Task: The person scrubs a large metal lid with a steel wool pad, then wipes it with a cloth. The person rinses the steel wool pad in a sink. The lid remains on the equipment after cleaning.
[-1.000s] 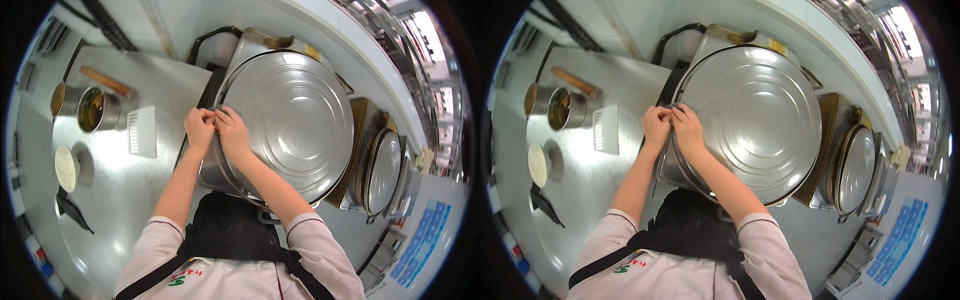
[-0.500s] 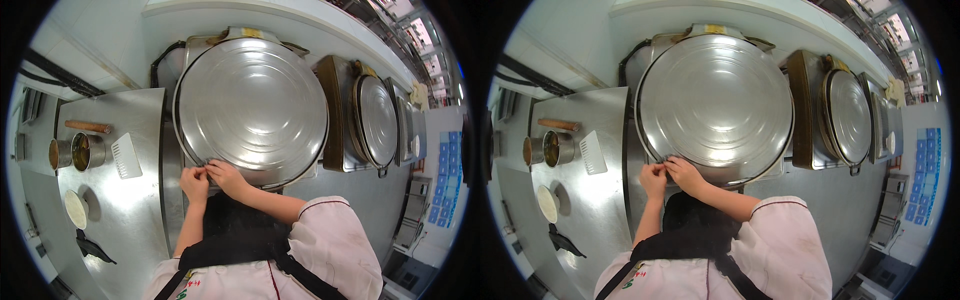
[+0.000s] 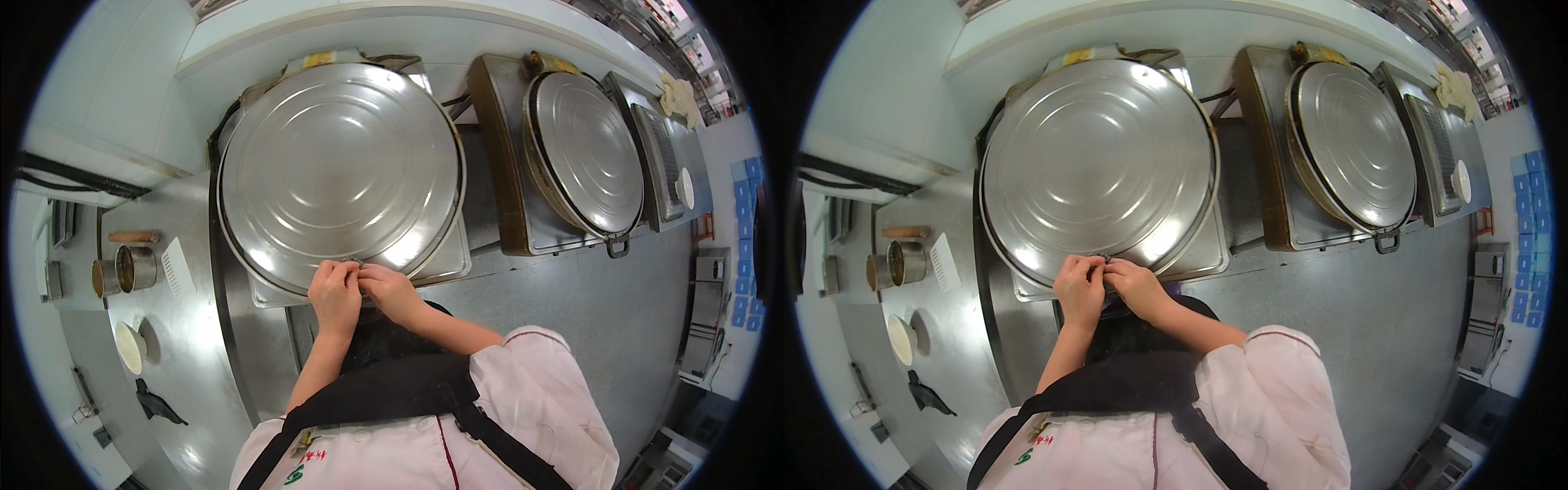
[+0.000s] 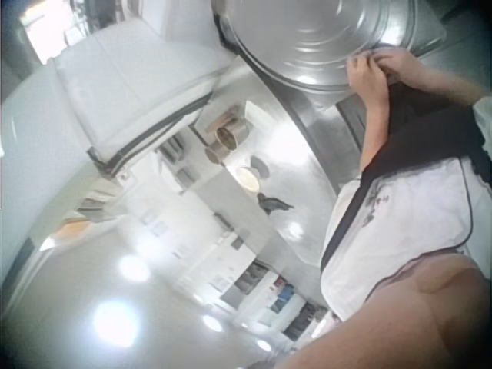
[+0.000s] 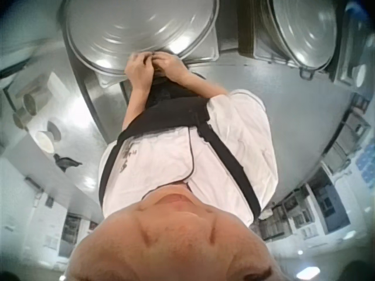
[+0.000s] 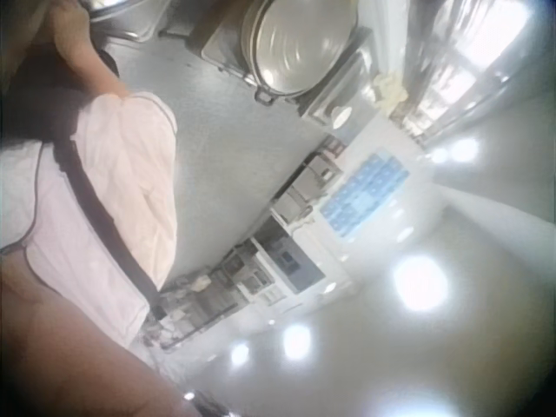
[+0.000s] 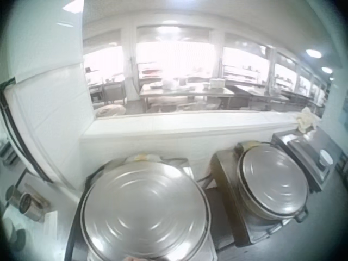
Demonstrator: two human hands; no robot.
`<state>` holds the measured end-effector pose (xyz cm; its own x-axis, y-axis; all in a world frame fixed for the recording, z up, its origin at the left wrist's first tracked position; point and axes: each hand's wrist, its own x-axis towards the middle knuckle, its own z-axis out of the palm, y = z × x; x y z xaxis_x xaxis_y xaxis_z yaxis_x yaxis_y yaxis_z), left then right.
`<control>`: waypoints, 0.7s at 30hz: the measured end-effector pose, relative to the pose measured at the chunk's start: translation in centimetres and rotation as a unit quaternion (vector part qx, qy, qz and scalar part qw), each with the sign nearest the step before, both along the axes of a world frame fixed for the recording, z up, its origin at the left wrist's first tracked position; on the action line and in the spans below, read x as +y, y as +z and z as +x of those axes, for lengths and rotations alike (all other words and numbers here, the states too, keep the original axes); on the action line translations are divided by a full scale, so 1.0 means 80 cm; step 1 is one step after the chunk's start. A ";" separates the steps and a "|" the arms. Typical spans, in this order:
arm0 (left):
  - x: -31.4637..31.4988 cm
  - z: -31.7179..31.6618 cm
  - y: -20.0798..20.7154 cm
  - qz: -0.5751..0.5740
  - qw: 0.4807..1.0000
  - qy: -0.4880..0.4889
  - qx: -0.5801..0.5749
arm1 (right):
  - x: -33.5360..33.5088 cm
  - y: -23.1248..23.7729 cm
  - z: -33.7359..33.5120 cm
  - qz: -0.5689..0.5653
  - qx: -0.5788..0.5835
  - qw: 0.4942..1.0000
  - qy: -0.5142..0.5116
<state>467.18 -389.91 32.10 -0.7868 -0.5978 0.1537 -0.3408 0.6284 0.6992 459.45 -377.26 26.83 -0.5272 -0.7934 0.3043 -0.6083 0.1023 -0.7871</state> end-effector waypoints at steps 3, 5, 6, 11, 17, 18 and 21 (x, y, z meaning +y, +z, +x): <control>0.038 -0.032 0.029 -0.041 0.998 -0.049 0.004 | 0.046 0.018 -0.004 -0.019 -0.083 0.995 -0.044; 0.058 -0.046 0.047 -0.064 0.996 -0.069 0.002 | 0.058 0.022 -0.006 -0.059 -0.088 0.991 -0.078; 0.060 -0.051 0.059 -0.070 0.995 -0.068 0.013 | 0.061 0.028 -0.007 -0.076 -0.094 0.988 -0.093; -0.044 -0.042 0.157 -0.142 0.974 0.145 0.101 | 0.062 0.063 -0.033 -0.083 -0.040 0.988 -0.126; -0.102 0.039 0.197 -0.244 0.927 0.254 0.127 | 0.123 0.077 -0.050 -0.016 -0.010 0.996 -0.086; -0.098 0.055 0.183 -0.247 0.924 0.267 0.117 | 0.137 0.078 -0.053 0.013 0.006 0.997 -0.079; -0.057 0.116 0.161 -0.071 0.932 0.339 0.111 | 0.161 0.083 -0.051 0.063 -0.016 0.997 -0.050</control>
